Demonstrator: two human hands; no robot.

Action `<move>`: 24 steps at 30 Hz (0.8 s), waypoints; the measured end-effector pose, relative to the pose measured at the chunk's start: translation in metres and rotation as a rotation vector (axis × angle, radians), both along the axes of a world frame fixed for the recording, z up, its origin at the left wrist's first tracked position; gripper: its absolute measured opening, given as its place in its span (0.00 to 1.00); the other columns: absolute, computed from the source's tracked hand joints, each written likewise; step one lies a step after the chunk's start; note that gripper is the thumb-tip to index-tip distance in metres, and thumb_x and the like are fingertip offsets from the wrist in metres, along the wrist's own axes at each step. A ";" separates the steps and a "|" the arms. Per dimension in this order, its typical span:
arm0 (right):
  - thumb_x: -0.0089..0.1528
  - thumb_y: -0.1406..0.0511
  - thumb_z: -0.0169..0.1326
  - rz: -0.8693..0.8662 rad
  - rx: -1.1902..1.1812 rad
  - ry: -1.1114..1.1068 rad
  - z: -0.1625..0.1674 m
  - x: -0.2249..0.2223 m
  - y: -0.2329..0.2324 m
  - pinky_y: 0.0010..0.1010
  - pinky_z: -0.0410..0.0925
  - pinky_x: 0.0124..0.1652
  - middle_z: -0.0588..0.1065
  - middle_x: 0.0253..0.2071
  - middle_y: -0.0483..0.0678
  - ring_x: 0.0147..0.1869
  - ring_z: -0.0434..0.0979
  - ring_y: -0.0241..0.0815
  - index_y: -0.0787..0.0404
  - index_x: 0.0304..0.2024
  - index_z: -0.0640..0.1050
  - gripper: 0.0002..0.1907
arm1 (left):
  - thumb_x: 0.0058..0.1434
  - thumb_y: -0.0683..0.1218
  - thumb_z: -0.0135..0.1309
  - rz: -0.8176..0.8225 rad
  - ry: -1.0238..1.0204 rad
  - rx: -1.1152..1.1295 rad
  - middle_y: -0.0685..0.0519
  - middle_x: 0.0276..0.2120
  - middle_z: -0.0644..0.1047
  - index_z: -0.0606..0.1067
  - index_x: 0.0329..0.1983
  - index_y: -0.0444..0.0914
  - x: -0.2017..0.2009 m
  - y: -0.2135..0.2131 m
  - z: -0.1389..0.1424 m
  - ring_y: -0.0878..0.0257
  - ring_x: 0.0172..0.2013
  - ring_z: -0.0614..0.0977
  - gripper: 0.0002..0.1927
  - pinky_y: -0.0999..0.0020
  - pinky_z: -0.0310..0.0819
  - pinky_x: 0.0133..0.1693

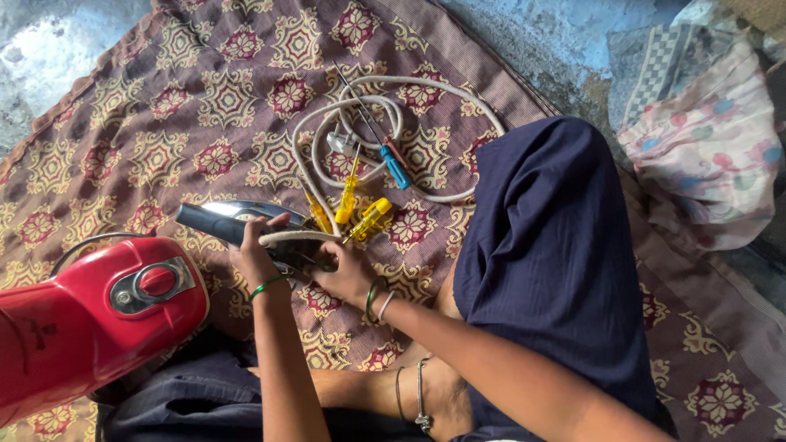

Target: The person sits on a floor mat and uses screwdrivers to unscrew and open the base of an electric clothes iron, manipulating the power cord and internal parts of the appliance across the episode.

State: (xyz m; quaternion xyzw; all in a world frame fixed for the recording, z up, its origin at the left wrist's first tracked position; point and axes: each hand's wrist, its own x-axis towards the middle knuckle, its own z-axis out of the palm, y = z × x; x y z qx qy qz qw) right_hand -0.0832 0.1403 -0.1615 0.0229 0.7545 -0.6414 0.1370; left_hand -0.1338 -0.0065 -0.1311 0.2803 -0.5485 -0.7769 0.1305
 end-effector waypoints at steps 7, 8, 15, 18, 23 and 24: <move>0.52 0.59 0.63 -0.001 0.148 0.029 0.008 0.001 -0.005 0.39 0.74 0.40 0.82 0.34 0.55 0.37 0.84 0.52 0.61 0.39 0.80 0.17 | 0.61 0.43 0.55 0.006 -0.012 0.019 0.39 0.32 0.82 0.73 0.39 0.31 0.001 0.000 0.001 0.50 0.35 0.87 0.10 0.66 0.79 0.38; 0.52 0.58 0.63 0.032 0.201 0.011 0.012 -0.001 -0.005 0.41 0.74 0.41 0.81 0.34 0.57 0.38 0.83 0.54 0.61 0.40 0.80 0.17 | 0.61 0.44 0.55 0.019 -0.012 0.024 0.39 0.32 0.82 0.72 0.39 0.31 -0.001 0.001 0.002 0.50 0.34 0.87 0.11 0.64 0.80 0.38; 0.58 0.64 0.58 0.184 0.285 0.436 0.065 -0.015 0.027 0.42 0.76 0.45 0.80 0.37 0.57 0.41 0.83 0.56 0.58 0.47 0.79 0.15 | 0.61 0.53 0.56 0.231 -0.170 0.184 0.36 0.36 0.81 0.69 0.46 0.33 -0.014 -0.013 0.023 0.47 0.38 0.88 0.21 0.52 0.83 0.46; 0.62 0.66 0.57 0.177 0.219 0.782 0.100 -0.014 0.051 0.44 0.74 0.41 0.79 0.37 0.57 0.40 0.82 0.57 0.58 0.56 0.75 0.19 | 0.63 0.62 0.48 0.136 -0.157 0.304 0.37 0.40 0.81 0.69 0.51 0.35 -0.009 -0.031 0.031 0.46 0.40 0.86 0.27 0.49 0.82 0.47; 0.60 0.64 0.59 0.374 0.286 0.749 0.149 -0.013 0.070 0.44 0.72 0.31 0.77 0.30 0.54 0.31 0.81 0.55 0.57 0.55 0.74 0.20 | 0.72 0.65 0.42 -0.056 -0.016 0.348 0.35 0.46 0.81 0.69 0.58 0.29 0.016 -0.053 0.024 0.44 0.45 0.86 0.34 0.48 0.82 0.53; 0.61 0.64 0.59 0.408 0.285 0.773 0.154 -0.012 0.072 0.44 0.72 0.31 0.77 0.30 0.53 0.32 0.81 0.55 0.57 0.52 0.74 0.17 | 0.72 0.64 0.42 -0.027 -0.028 0.335 0.35 0.46 0.81 0.69 0.57 0.30 0.021 -0.053 0.020 0.44 0.44 0.85 0.32 0.48 0.82 0.52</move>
